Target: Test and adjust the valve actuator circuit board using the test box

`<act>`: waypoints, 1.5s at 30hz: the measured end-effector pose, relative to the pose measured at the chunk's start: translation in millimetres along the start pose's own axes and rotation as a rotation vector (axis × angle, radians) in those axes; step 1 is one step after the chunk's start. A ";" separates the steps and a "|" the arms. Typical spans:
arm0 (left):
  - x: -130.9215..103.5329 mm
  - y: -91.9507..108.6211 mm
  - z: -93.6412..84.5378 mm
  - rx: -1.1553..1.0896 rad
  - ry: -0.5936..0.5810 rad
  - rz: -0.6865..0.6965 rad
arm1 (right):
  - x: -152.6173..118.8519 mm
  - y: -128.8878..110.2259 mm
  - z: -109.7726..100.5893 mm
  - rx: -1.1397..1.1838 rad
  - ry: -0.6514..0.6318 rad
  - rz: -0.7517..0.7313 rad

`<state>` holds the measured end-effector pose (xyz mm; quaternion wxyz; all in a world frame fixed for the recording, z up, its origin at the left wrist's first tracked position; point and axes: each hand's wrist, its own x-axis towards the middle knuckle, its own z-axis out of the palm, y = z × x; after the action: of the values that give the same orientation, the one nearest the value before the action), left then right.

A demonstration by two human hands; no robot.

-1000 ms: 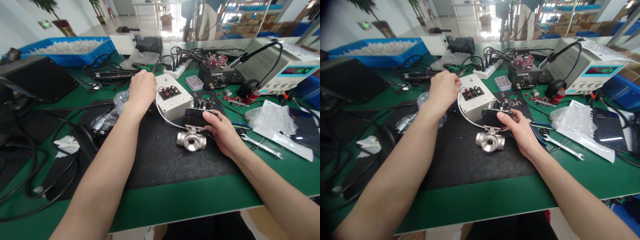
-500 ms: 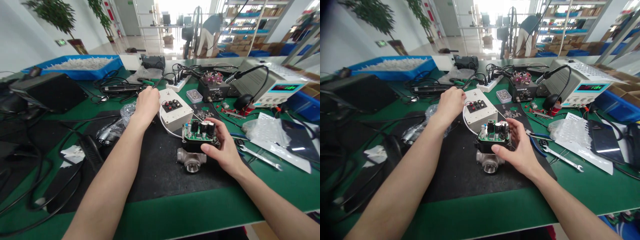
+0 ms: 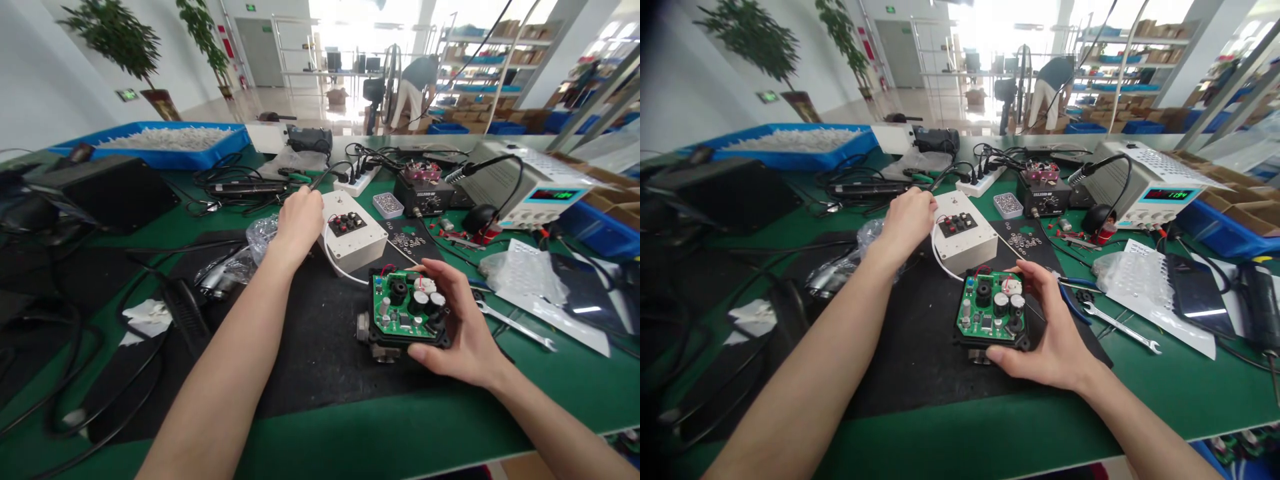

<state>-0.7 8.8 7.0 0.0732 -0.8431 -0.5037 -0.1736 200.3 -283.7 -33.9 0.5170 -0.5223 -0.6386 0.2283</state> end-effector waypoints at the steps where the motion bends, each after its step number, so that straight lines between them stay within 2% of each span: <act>1: 0.1 0.0 0.1 -0.002 0.002 0.000 | -3.9 -1.0 -1.6 -0.013 -0.016 0.008; 7: 0.7 -0.5 1.5 -0.006 0.003 -0.005 | -18.3 -16.6 -13.5 -0.139 -0.111 0.094; 11: 1.3 -1.5 2.9 -0.002 0.010 -0.004 | -26.8 -27.5 -35.2 -0.352 -0.178 0.095; 14: 2.1 -1.7 3.9 -0.002 0.014 -0.001 | -40.0 -23.3 -53.7 -0.509 -0.145 0.112; 17: 2.9 -1.7 5.0 -0.004 0.016 0.004 | -56.9 -10.9 -63.2 -0.686 -0.135 0.059; 21: 4.2 -2.6 7.1 -0.001 0.017 0.004 | -86.9 -1.2 -62.7 -0.868 -0.221 -0.030; 27: 6.2 -2.8 8.9 0.010 0.011 -0.006 | -128.9 -13.8 -64.1 -0.989 -0.211 -0.085; 31: 5.7 -1.9 8.8 0.018 0.016 -0.001 | -120.3 -15.9 -65.7 -1.017 -0.177 -0.086; 37: 3.8 -2.5 8.0 -0.008 0.027 0.006 | -92.5 -5.5 -53.8 -1.049 -0.242 -0.091; 40: 3.5 -2.9 8.3 -0.010 0.024 0.001 | -101.1 -11.2 -46.0 -1.058 -0.249 -0.120; 45: 4.6 -3.3 11.0 -0.008 0.027 -0.015 | -131.5 -29.8 -41.0 -1.104 -0.282 -0.278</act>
<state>0.9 17.5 -1.7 0.0756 -0.8371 -0.5083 -0.1876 213.8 -423.1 -49.8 0.1034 -0.5901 -0.7882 -0.1408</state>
